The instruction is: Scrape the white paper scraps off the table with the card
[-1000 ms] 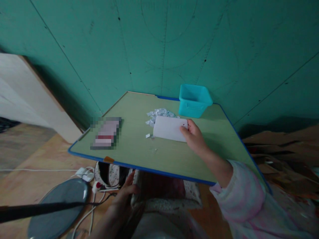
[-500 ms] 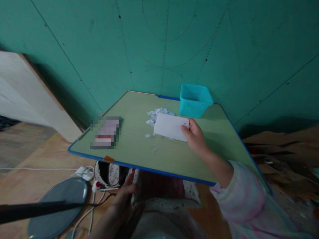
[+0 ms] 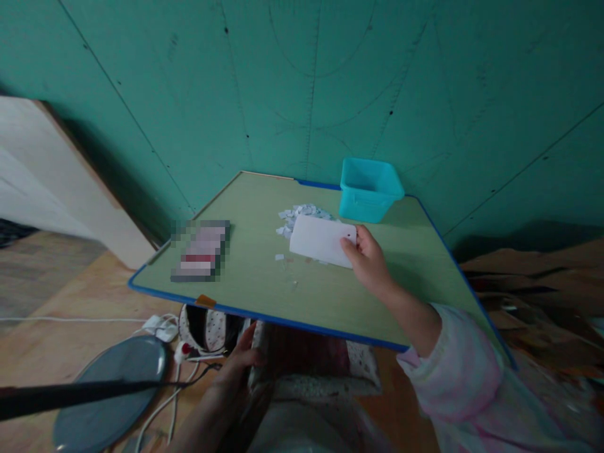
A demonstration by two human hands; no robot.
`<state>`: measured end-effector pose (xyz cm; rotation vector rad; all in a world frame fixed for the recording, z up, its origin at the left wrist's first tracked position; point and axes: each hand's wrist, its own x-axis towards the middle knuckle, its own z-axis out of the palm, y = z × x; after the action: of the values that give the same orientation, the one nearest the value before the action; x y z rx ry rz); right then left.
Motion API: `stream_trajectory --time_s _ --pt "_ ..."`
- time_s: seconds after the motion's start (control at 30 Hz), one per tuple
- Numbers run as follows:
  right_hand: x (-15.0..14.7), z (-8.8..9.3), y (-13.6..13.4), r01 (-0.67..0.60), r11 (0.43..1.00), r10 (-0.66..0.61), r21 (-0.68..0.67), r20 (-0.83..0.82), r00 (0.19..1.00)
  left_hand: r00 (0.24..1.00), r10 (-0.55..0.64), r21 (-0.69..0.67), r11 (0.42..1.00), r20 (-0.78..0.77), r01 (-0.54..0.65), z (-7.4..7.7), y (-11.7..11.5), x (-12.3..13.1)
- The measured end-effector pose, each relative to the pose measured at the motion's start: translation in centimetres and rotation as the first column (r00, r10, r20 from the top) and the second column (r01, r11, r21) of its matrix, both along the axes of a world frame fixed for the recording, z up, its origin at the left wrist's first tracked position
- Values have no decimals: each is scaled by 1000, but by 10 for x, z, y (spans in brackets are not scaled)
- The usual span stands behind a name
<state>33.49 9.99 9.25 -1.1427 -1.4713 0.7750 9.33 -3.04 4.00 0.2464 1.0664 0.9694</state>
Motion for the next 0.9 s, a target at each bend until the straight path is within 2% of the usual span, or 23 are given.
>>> stream_trajectory --time_s 0.1,0.2,0.5,0.67,0.9 --pt "-1 0 -1 -10 999 8 -54 -36 999 1000 -8 13 1000 -18 8 -17 6 -4" --pt "0 3 -1 -40 995 31 -88 -93 995 999 -28 23 999 -36 29 -24 8 -7" --pt "1 5 1 -19 995 5 -94 -148 989 998 -47 50 998 -41 49 -27 6 -8" --pt "-2 3 -2 -58 991 40 -119 -150 988 1000 -20 8 1000 -4 20 -30 4 -9" --pt "-6 7 -7 -146 973 112 -181 -186 976 996 -28 24 999 79 26 -23 3 -6"
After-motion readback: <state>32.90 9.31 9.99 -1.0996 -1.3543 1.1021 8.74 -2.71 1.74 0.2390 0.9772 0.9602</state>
